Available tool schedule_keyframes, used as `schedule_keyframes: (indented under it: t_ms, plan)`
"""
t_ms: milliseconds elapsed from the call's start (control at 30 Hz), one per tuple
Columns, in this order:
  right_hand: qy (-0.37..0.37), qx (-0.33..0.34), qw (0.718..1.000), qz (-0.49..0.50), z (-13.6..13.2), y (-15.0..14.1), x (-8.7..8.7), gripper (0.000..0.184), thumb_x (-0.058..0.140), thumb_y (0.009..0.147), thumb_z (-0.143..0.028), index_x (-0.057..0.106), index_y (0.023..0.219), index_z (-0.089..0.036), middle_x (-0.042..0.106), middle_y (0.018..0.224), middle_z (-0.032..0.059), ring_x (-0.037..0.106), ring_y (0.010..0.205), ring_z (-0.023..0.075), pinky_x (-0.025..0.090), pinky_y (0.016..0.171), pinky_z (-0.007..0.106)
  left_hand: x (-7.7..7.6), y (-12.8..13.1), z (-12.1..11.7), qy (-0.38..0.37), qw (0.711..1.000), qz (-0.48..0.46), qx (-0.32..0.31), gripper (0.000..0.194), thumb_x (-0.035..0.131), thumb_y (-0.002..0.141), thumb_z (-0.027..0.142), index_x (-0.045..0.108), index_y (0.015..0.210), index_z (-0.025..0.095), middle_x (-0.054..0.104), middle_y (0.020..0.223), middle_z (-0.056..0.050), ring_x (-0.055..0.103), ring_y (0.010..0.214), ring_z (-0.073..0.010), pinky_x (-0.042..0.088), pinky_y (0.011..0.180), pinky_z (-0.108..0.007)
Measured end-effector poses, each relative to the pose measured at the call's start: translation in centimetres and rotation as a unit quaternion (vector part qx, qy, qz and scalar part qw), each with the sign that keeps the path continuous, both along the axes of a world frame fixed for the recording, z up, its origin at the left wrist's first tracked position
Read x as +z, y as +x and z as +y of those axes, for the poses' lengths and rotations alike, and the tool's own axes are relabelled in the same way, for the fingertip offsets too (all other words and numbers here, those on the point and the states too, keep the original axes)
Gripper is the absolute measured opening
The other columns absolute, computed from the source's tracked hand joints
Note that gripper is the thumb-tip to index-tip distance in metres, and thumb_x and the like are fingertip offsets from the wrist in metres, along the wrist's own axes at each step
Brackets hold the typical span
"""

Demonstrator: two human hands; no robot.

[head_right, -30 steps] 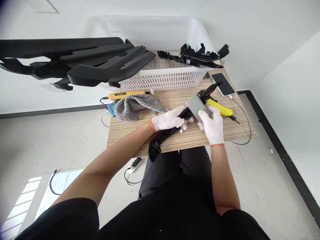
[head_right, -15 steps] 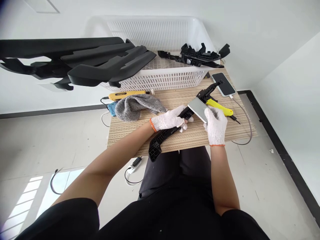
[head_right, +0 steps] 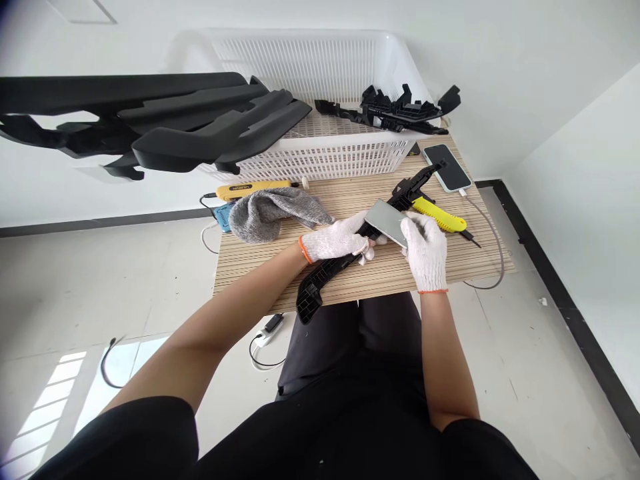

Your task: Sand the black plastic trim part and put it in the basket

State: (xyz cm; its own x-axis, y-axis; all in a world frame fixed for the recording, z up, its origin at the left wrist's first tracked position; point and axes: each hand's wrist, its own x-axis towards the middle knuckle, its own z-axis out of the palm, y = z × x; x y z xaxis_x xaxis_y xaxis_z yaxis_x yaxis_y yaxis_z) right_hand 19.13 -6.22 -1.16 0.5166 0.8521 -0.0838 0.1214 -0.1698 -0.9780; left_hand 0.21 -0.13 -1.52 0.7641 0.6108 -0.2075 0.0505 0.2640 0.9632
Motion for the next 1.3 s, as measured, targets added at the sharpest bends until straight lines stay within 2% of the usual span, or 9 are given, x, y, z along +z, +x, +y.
schedule_keyframes:
  t_ms: [133, 300, 467, 633, 767, 967, 1100, 1167, 1300]
  plan:
    - [0.010, -0.080, 0.997, 0.007, 0.0, 0.1, 0.0, 0.040, 0.072, 0.081, -0.050, 0.072, 0.110, -0.022, 0.072, 0.091, 0.0013, 0.057, 0.051, 0.0072, 0.045, 0.039, 0.018, 0.0, 0.1, 0.0, -0.012, 1.000, 0.009, 0.000, 0.043, 0.060, 0.081, 0.007, 0.046, 0.121, 0.017, 0.071, 0.118, -0.014, 0.071, 0.074, -0.0097, 0.057, 0.061, -0.019]
    - [-0.026, 0.012, 1.000, -0.006, 0.0, 0.3, -0.1, 0.039, 0.078, 0.076, -0.047, 0.070, 0.101, -0.019, 0.071, 0.083, 0.0013, 0.062, 0.056, 0.0106, 0.049, 0.041, 0.019, 0.4, 0.1, -0.1, -0.005, 1.000, 0.017, 0.016, 0.050, 0.059, 0.082, 0.007, 0.047, 0.129, 0.017, 0.072, 0.108, -0.012, 0.070, 0.071, -0.0106, 0.057, 0.059, -0.021]
    - [0.007, -0.087, 0.996, 0.006, 0.1, 0.3, -0.2, 0.032, 0.072, 0.081, -0.047, 0.068, 0.098, -0.020, 0.069, 0.077, -0.0002, 0.057, 0.047, 0.0089, 0.047, 0.038, 0.020, 0.8, 0.4, -0.4, -0.044, 0.999, -0.002, -0.006, 0.055, 0.061, 0.083, 0.007, 0.046, 0.135, 0.018, 0.070, 0.120, -0.014, 0.070, 0.075, -0.0092, 0.058, 0.062, -0.019]
    - [-0.034, -0.022, 0.999, -0.020, 0.1, 0.2, -0.1, 0.032, 0.078, 0.077, -0.046, 0.066, 0.090, -0.019, 0.069, 0.074, 0.0004, 0.061, 0.048, 0.0116, 0.047, 0.036, 0.020, 0.8, 0.7, -0.9, -0.031, 0.999, 0.009, 0.000, 0.061, 0.059, 0.087, 0.008, 0.040, 0.144, 0.018, 0.071, 0.108, -0.012, 0.071, 0.076, -0.0118, 0.059, 0.061, -0.021]
    - [-0.011, -0.066, 0.997, -0.024, -0.1, 0.3, -0.1, 0.033, 0.077, 0.079, -0.049, 0.063, 0.084, -0.020, 0.066, 0.067, -0.0009, 0.062, 0.048, 0.0128, 0.050, 0.036, 0.021, 0.8, 1.1, -1.2, -0.031, 0.999, 0.008, -0.026, 0.055, 0.061, 0.086, 0.006, 0.046, 0.138, 0.016, 0.070, 0.108, -0.011, 0.071, 0.075, -0.0109, 0.058, 0.060, -0.021]
    - [-0.046, -0.027, 0.998, -0.026, -0.3, 0.3, 0.3, 0.033, 0.078, 0.077, -0.046, 0.059, 0.079, -0.020, 0.066, 0.064, -0.0006, 0.063, 0.047, 0.0140, 0.046, 0.033, 0.020, 0.7, 1.2, -0.7, -0.037, 0.996, 0.002, 0.084, 0.045, 0.056, 0.087, 0.005, 0.047, 0.130, 0.014, 0.068, 0.095, -0.007, 0.069, 0.073, -0.0115, 0.058, 0.060, -0.023]
    - [-0.037, -0.047, 0.998, -0.024, -0.2, 0.4, 0.2, 0.032, 0.077, 0.078, -0.047, 0.058, 0.079, -0.021, 0.062, 0.058, -0.0033, 0.063, 0.047, 0.0147, 0.048, 0.035, 0.021, 0.5, 1.1, -1.3, -0.068, 0.997, -0.013, -0.017, 0.057, 0.059, 0.083, 0.005, 0.044, 0.136, 0.017, 0.069, 0.098, -0.007, 0.069, 0.075, -0.0118, 0.059, 0.065, -0.025]
    - [-0.033, -0.054, 0.998, -0.022, -0.2, 0.4, 0.1, 0.033, 0.077, 0.077, -0.048, 0.057, 0.079, -0.022, 0.061, 0.057, -0.0040, 0.062, 0.047, 0.0146, 0.049, 0.036, 0.021, 0.5, 1.2, -1.3, -0.067, 0.997, -0.024, -0.029, 0.058, 0.062, 0.082, 0.007, 0.045, 0.136, 0.017, 0.069, 0.102, -0.008, 0.070, 0.076, -0.0128, 0.059, 0.065, -0.026]
    - [-0.043, -0.043, 0.998, -0.031, -0.2, 0.4, 0.2, 0.034, 0.076, 0.078, -0.050, 0.059, 0.082, -0.021, 0.064, 0.062, -0.0027, 0.061, 0.045, 0.0134, 0.047, 0.035, 0.021, 0.5, 1.1, -0.6, -0.048, 0.996, -0.031, 0.074, 0.044, 0.060, 0.083, 0.009, 0.046, 0.125, 0.016, 0.067, 0.101, -0.007, 0.067, 0.072, -0.0104, 0.057, 0.062, -0.024]
